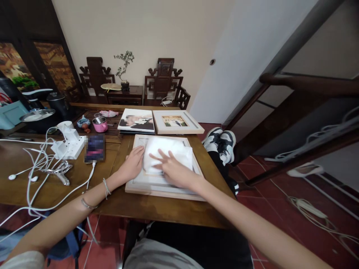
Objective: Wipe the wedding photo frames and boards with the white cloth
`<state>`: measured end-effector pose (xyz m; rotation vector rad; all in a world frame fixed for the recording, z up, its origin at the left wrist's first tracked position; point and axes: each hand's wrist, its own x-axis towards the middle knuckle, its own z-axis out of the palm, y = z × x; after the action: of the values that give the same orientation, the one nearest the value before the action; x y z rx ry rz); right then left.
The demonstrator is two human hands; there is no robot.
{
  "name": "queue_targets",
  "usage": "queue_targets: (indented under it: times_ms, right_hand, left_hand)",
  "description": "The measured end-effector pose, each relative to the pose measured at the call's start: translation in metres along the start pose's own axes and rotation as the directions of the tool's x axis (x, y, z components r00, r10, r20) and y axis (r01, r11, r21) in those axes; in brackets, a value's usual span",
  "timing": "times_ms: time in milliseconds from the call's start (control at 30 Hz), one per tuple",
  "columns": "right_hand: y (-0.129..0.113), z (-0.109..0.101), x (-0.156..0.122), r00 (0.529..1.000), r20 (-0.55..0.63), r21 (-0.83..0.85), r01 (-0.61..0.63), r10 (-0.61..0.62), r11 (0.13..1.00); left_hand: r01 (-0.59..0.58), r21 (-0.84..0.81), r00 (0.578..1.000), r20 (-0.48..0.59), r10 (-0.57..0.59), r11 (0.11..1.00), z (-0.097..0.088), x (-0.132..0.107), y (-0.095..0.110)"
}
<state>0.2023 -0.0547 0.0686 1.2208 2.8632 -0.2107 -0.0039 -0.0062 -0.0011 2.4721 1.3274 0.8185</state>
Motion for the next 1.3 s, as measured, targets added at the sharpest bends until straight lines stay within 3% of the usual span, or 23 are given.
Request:
queue_targets:
  times_ms: [133, 267, 367, 533, 633, 700, 767, 900, 1067, 1200, 1300]
  right_hand:
    - [-0.047, -0.017, -0.052, 0.987, 0.108, 0.216, 0.09, -0.115, 0.972]
    - [-0.057, -0.019, -0.069, 0.983, 0.088, 0.283, 0.128, -0.159, 0.951]
    - [-0.039, -0.003, -0.047, 0.996, 0.0, 0.183, 0.083, -0.084, 0.98]
    - [0.001, 0.011, 0.024, 0.992, -0.122, -0.082, -0.047, 0.037, 0.995]
    - [0.004, 0.005, 0.052, 0.991, -0.122, -0.127, -0.078, 0.062, 0.989]
    - [-0.005, 0.001, 0.054, 0.994, -0.093, -0.117, -0.071, 0.061, 0.991]
    - [-0.018, -0.001, 0.042, 0.999, -0.047, -0.084, -0.022, 0.018, 0.996]
    - [-0.041, -0.001, -0.008, 0.995, 0.01, 0.006, 0.1, -0.1, 0.995]
    - [-0.031, -0.015, -0.063, 0.993, 0.121, 0.068, 0.003, -0.011, 0.998]
    - [-0.027, -0.025, -0.073, 0.984, 0.172, 0.112, -0.067, 0.047, 0.991]
    - [-0.044, -0.021, -0.059, 0.991, 0.126, 0.15, 0.023, -0.042, 0.988]
  left_hand:
    - [0.012, -0.019, 1.0, 0.001, -0.012, 1.0, 0.001, -0.001, -0.001]
    - [0.02, -0.039, 1.0, 0.021, -0.02, 0.999, 0.0, -0.001, 0.0]
    - [0.028, -0.063, 0.999, 0.019, -0.027, 0.998, -0.002, -0.001, 0.002]
    - [0.006, -0.165, 0.998, -0.059, -0.016, 0.986, -0.011, 0.0, 0.01]
    - [0.014, -0.218, 0.995, -0.093, -0.035, 0.976, -0.015, -0.001, 0.015]
    - [0.031, -0.253, 0.992, -0.108, -0.06, 0.967, -0.017, -0.002, 0.017]
    - [0.049, -0.287, 0.988, -0.126, -0.089, 0.957, -0.017, -0.003, 0.018]
    - [0.078, -0.3, 0.981, -0.149, -0.127, 0.951, -0.014, -0.002, 0.016]
    - [0.059, -0.122, 0.996, -0.062, -0.067, 0.991, -0.007, -0.001, 0.007]
    - [0.057, -0.066, 0.997, -0.055, -0.06, 0.996, 0.0, -0.001, 0.0]
    - [0.051, -0.061, 0.996, -0.066, -0.055, 0.997, 0.001, -0.001, -0.003]
